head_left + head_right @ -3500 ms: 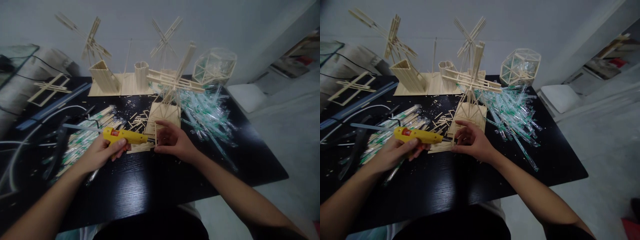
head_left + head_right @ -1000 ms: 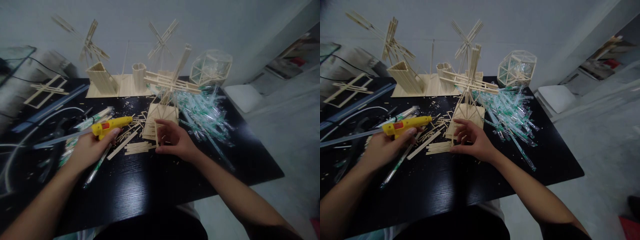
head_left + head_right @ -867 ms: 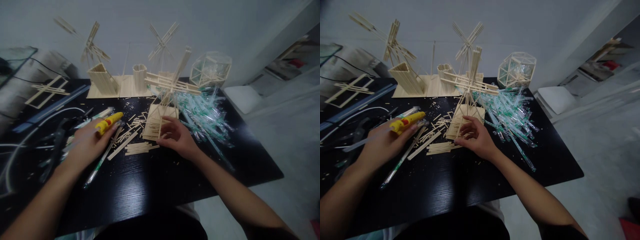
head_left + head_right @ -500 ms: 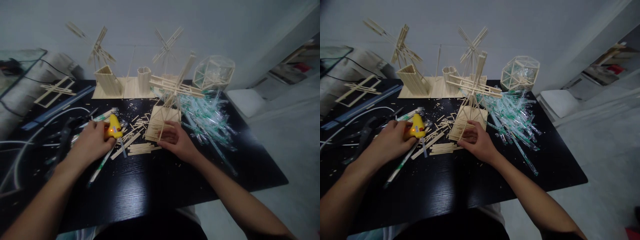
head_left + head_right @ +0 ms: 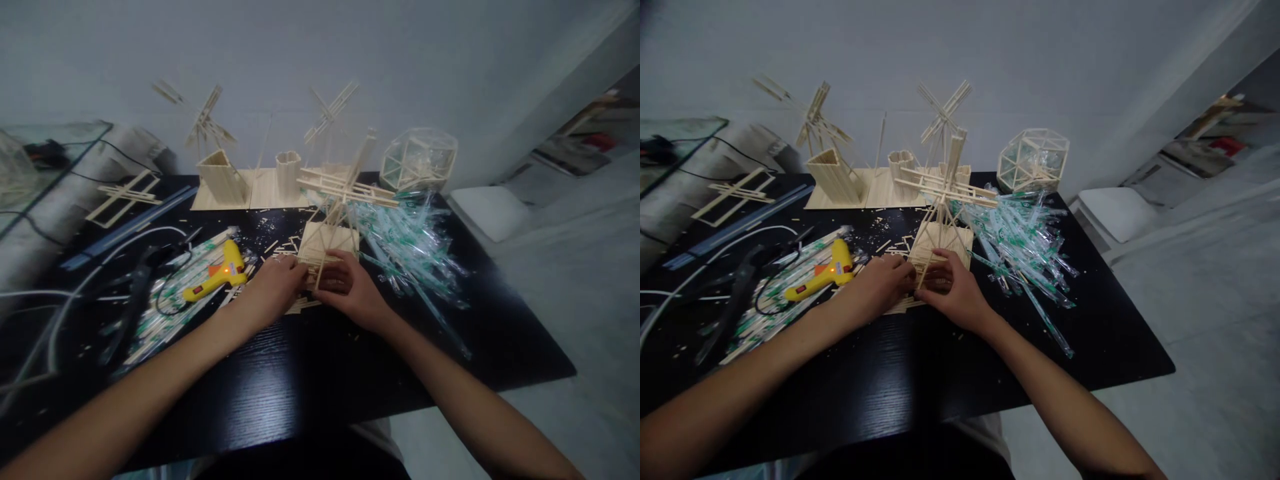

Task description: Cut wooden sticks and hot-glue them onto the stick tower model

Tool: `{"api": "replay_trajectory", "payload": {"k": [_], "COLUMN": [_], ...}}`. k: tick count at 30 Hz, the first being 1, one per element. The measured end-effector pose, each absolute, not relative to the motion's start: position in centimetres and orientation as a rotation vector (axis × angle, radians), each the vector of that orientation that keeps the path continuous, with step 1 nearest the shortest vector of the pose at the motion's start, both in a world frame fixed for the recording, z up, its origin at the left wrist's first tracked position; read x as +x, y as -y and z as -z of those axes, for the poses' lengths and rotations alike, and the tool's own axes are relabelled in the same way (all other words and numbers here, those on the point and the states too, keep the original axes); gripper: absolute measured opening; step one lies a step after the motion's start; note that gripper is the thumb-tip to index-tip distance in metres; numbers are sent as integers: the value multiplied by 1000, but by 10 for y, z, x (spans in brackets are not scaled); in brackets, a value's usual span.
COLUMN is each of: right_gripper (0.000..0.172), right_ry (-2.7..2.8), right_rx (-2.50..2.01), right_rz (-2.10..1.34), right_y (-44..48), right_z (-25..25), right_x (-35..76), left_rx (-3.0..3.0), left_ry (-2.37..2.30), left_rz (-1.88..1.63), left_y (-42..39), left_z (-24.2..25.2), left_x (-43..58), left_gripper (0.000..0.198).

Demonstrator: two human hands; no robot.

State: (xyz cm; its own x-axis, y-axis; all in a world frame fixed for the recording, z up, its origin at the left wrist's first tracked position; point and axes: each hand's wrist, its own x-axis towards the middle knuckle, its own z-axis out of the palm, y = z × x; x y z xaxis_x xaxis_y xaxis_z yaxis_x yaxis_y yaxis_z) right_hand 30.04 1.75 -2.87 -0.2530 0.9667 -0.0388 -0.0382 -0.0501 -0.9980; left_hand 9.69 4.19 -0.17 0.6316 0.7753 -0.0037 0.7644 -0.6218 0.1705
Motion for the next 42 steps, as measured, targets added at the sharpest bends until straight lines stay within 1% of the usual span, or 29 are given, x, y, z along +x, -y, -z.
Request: {"api": "replay_trajectory", "payload": {"k": [5,10,13,15,17,20,29,42], "right_gripper": [76,72,71,70,70,73,78,80], "right_ry": [1470,1579,1648,1700,1752,1811,1884,1912], "right_rx": [-1010,-983,-966,-965,-980,-1003,-1003,-1011], "right_rz": [-1230,-1048,-1015,-1011,-1017,-1025,-1061,-1087], "right_y": [-15,-11,-9,-6,-4,-1,3,6], "right_z": [27,24,23,22,21,22,23,20], "right_x": [299,299,297,296,294,292,290,291], "left_rx": [2637,2486,2082,1720,1461,1275,1402,1451], "left_ry": [-1309,-1438,-1419,-1320,-1269,-1258,-1281,-1292], "left_rz": [-137,-255,-578,-760,-820,-869,-860,-809], "left_y": [-44,-40,-31,-22,-12,-1,7,7], "left_z": [6,-8,-20,-24,-23,-19,-12,-5], "left_x": [93,77,70,70,74,83,90,89], "left_gripper": [14,14,15,24,32,36,26,25]}}
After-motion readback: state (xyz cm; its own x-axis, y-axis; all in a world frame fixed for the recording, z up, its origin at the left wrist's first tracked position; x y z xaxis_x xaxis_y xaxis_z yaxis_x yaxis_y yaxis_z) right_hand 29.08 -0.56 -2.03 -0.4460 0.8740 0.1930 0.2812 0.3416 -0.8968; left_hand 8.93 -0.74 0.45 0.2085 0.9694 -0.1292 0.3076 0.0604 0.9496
